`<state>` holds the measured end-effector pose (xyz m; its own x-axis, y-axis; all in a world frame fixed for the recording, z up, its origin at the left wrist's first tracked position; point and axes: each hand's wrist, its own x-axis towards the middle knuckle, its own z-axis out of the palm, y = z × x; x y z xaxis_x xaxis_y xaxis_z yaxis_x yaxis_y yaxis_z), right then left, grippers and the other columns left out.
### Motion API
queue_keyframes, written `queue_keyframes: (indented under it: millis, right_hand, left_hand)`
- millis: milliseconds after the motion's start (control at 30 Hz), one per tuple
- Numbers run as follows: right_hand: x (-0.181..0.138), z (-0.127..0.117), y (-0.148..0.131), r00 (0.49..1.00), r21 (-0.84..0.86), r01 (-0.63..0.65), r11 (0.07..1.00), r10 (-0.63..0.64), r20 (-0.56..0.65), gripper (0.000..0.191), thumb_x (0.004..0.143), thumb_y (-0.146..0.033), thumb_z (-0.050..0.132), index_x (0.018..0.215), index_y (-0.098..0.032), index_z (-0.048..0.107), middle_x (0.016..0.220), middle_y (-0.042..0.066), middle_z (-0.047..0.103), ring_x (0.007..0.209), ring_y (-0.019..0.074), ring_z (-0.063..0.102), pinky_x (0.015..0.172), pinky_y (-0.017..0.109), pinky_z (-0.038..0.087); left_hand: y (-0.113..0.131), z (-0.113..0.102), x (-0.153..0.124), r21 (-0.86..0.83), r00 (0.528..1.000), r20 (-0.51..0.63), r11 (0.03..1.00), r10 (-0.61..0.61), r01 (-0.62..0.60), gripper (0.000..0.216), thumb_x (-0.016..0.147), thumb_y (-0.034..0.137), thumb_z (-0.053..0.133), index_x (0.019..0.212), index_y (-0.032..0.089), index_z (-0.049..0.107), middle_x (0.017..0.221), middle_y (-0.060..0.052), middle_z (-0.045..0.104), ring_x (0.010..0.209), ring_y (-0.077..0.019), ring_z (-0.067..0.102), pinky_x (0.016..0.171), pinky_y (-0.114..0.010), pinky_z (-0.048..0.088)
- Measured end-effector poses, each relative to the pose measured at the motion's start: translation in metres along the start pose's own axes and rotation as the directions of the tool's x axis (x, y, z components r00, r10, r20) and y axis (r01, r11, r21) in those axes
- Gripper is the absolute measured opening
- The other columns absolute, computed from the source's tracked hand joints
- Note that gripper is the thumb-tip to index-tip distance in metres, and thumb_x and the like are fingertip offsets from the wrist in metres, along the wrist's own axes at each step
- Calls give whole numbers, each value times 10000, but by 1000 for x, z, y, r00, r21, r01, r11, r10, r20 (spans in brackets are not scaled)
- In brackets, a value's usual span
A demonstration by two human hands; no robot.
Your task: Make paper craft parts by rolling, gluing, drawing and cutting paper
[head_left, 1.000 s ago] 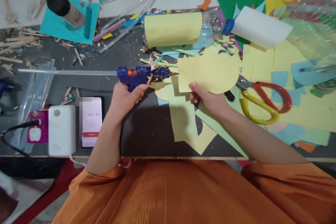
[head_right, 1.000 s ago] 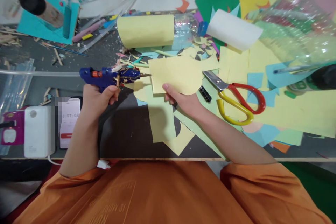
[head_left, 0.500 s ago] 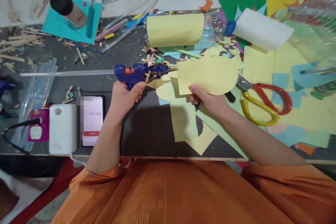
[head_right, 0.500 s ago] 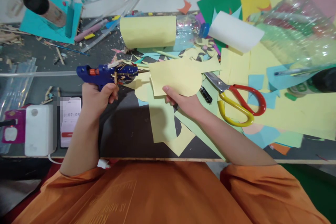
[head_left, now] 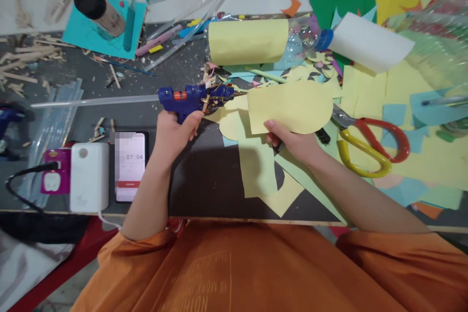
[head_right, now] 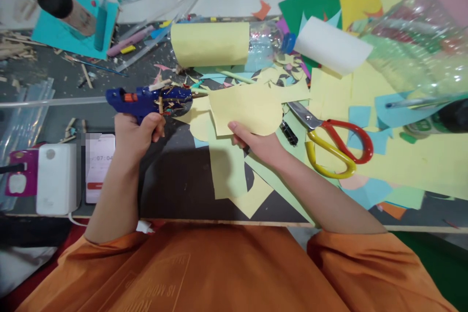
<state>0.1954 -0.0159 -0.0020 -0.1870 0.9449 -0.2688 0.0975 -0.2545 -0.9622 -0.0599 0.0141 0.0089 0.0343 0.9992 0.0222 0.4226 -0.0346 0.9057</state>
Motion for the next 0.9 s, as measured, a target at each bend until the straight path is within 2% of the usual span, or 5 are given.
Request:
queue_keyframes:
  millis: [433,600,667,767,900]
  right_hand:
    - [0,0,-2,1000,24,-11,1000,10,16,461,809,-538,672,499,-217,560,490,-17,544,462,100,489,545,270,474]
    - [1,0,-1,999,7,3,1000,-3,42,442,833,-501,656,509,-219,551,488,-20,541,471,104,498,566,270,486]
    - [1,0,-1,999,-3,8,1000,-8,41,441,840,-495,647,510,-218,551,487,-20,538,476,105,504,578,271,493]
    - [1,1,-2,1000,-6,-3,1000,3,24,437,822,-496,665,505,-217,553,493,-18,540,472,103,500,571,273,495]
    - [1,0,-2,999,40,-38,998,38,-7,419,778,-516,703,522,-211,574,507,-13,568,455,97,494,529,268,478]
  left_hand:
    - [0,0,0,-9,1000,-22,1000,-12,11,458,810,490,638,512,208,434,379,59,395,323,-66,361,361,-223,334]
    - [1,-4,2,-40,985,-168,998,-48,42,376,821,515,624,645,201,518,542,40,584,356,-54,408,377,-239,343]
    - [-3,-9,5,-56,968,-242,997,-64,52,339,824,517,630,715,208,543,603,39,617,388,-58,448,399,-251,359]
    - [-16,-20,12,-64,938,-338,996,-78,60,268,774,410,728,836,237,533,648,75,597,466,-62,521,442,-246,380]
    - [-28,-34,19,-30,933,-353,998,-69,63,383,704,277,783,955,276,494,822,73,636,663,-98,613,564,-272,467]
